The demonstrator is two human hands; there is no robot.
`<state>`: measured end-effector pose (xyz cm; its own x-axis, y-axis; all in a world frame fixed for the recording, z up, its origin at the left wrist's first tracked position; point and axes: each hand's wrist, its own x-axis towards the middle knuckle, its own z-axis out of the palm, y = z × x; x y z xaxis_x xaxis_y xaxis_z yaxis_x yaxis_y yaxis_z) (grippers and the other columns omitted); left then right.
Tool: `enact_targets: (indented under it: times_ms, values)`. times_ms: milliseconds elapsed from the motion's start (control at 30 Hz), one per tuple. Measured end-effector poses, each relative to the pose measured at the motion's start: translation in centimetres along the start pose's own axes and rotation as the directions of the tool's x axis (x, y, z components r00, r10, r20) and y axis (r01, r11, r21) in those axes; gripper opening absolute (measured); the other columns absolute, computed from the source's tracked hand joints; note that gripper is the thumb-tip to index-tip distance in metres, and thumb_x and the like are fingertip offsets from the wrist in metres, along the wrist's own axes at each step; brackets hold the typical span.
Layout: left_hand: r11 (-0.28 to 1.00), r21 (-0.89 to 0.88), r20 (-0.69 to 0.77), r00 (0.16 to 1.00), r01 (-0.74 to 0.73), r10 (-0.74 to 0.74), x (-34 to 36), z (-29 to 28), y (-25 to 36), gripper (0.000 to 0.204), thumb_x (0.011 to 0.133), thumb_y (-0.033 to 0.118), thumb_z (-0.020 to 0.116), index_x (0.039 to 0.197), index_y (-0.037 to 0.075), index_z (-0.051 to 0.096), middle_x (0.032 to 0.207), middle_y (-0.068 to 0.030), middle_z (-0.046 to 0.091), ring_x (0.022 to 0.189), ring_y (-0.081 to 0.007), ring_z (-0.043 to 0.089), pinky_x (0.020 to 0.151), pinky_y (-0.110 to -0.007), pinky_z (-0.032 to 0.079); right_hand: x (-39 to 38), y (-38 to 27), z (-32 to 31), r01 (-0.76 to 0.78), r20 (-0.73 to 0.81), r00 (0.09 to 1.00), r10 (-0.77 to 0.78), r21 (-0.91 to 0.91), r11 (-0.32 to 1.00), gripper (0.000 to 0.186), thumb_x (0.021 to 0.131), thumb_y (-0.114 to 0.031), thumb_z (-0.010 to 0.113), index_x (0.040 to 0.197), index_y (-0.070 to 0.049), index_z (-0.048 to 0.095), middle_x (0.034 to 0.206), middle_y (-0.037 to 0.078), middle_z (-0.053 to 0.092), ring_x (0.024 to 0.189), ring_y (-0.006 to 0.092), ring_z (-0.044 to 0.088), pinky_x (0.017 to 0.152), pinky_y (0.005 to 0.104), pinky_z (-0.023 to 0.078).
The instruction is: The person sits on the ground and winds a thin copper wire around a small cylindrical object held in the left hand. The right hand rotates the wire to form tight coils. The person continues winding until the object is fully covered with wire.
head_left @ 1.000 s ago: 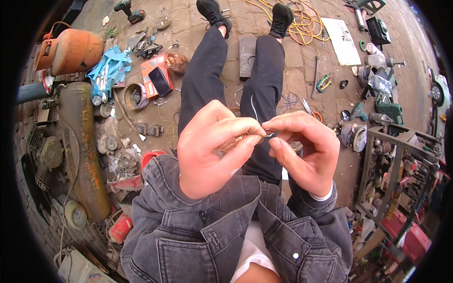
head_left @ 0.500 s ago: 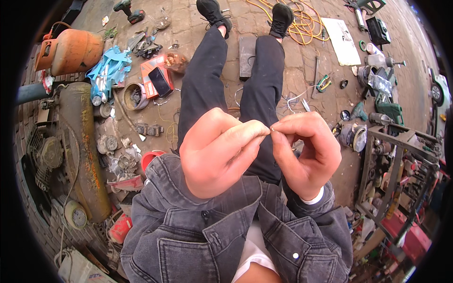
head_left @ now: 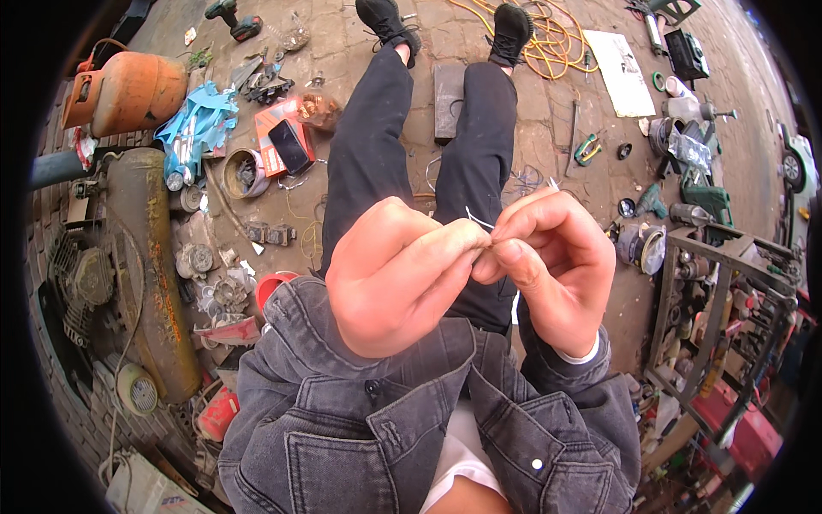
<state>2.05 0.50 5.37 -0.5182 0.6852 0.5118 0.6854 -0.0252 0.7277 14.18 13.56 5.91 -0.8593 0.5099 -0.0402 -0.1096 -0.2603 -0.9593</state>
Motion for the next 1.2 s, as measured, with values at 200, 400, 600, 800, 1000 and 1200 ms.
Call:
enact_targets:
  times_ms: [200,400,600,800,1000,1200]
  values:
    - [0.999,0.053,-0.030,1.000,-0.005,0.007,0.0,0.1,0.2,0.033,0.070,-0.012,0.076,0.101,-0.001,0.073,0.082,-0.0063,0.060,0.066,-0.0200,0.058,0.057,-0.032,0.046,-0.2,0.8,0.5,0.015,-0.080,0.997,-0.009,0.079,0.997,0.006,0.097,0.002,0.063,0.102,0.004,0.059,0.096,0.011,0.067,0.077,0.0119,0.069,0.064,0.0223,0.055]
    - [0.967,0.171,-0.114,0.979,0.188,-0.170,0.0,-1.3,0.3,0.026,0.080,-0.010,0.075,0.102,0.002,0.073,0.088,-0.0071,0.058,0.070,-0.0166,0.058,0.062,-0.030,0.048,0.2,0.8,-1.0,0.319,-0.308,0.895,-0.321,-0.059,0.946,0.008,0.100,-0.004,0.062,0.101,0.004,0.060,0.098,0.015,0.068,0.073,0.0129,0.067,0.063,0.0233,0.054]
    - [0.992,0.073,-0.036,0.994,0.107,-0.105,0.1,-0.5,0.5,0.031,0.075,-0.011,0.077,0.103,0.001,0.073,0.085,-0.0081,0.060,0.067,-0.0185,0.060,0.060,-0.030,0.048,0.8,0.4,0.1,0.363,0.038,0.900,-0.434,-0.617,0.699,0.030,0.081,0.013,0.071,0.109,0.003,0.072,0.101,0.015,0.071,0.076,0.0195,0.069,0.067,0.0281,0.055]
    - [0.995,0.059,-0.068,0.995,0.075,-0.071,0.3,0.0,0.2,0.031,0.073,-0.011,0.078,0.102,0.000,0.073,0.084,-0.0089,0.061,0.066,-0.0192,0.060,0.058,-0.031,0.048,2.1,0.1,-0.2,0.534,0.237,0.798,-0.554,-0.706,0.466,0.024,0.076,0.013,0.073,0.097,0.002,0.071,0.091,0.014,0.072,0.081,0.0243,0.068,0.070,0.0313,0.054]
    - [0.992,0.064,-0.050,0.993,0.106,-0.102,0.4,-0.1,0.3,0.030,0.074,-0.010,0.078,0.102,0.000,0.074,0.083,-0.0088,0.060,0.065,-0.0185,0.059,0.057,-0.030,0.048,2.3,0.9,-0.1,0.517,0.236,0.802,-0.549,-0.736,0.438,0.028,0.069,0.010,0.075,0.094,0.000,0.069,0.089,0.010,0.070,0.077,0.0253,0.066,0.066,0.0321,0.053]
    - [0.987,0.063,-0.053,0.988,0.150,-0.147,0.3,-0.1,0.3,0.029,0.073,-0.011,0.078,0.100,0.000,0.074,0.083,-0.0082,0.059,0.064,-0.0183,0.058,0.056,-0.030,0.047,2.5,1.7,0.6,0.523,0.214,0.766,-0.606,-0.755,0.395,0.028,0.070,0.011,0.074,0.094,-0.002,0.067,0.087,0.008,0.068,0.075,0.0254,0.065,0.065,0.0325,0.053]
